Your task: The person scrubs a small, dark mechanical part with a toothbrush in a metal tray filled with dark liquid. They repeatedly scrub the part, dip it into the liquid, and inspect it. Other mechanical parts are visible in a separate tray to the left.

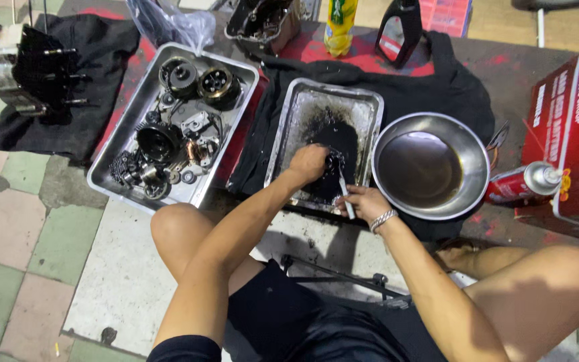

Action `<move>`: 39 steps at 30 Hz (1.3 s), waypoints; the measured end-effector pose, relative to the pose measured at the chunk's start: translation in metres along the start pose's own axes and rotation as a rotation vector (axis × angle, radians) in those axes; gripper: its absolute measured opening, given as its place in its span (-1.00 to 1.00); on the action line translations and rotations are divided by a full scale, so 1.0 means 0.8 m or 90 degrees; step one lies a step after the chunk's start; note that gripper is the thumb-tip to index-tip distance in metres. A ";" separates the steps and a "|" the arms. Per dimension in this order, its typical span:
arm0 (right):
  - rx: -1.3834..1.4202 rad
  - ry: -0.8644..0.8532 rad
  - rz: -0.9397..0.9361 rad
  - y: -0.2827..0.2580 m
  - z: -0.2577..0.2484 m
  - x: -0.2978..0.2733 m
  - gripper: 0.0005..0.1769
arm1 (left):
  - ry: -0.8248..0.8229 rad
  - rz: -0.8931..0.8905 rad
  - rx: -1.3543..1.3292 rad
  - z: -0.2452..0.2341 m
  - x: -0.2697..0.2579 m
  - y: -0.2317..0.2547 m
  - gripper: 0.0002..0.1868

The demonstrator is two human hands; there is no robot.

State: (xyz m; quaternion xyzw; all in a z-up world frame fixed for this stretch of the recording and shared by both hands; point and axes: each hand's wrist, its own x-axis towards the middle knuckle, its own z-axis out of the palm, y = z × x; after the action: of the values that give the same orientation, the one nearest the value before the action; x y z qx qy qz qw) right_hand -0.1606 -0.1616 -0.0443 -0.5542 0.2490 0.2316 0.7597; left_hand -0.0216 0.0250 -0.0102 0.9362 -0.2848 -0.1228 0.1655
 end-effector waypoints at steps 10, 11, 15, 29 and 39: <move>-0.122 0.096 -0.018 -0.013 0.002 -0.019 -0.53 | 0.057 0.019 0.009 0.003 -0.026 0.008 -0.70; -0.127 0.110 -0.024 -0.013 0.003 -0.020 -0.55 | 0.060 0.014 0.008 0.008 -0.025 0.008 -0.69; -0.211 0.169 -0.144 -0.010 0.009 -0.019 -0.59 | 0.078 0.013 0.013 0.023 -0.013 0.002 -0.72; -0.257 0.254 -0.403 -0.061 0.027 -0.083 -0.68 | 0.097 -0.209 -0.506 -0.013 -0.001 0.009 -0.75; -0.226 0.149 -0.419 -0.111 0.053 -0.113 -0.59 | 0.007 -0.230 -1.187 -0.011 0.000 -0.008 -0.77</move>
State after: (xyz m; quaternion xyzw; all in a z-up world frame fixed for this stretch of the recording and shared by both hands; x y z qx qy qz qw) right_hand -0.1692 -0.1528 0.0888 -0.7499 0.0991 -0.0501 0.6522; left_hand -0.0159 0.0323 -0.0044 0.4572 0.0778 -0.3199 0.8262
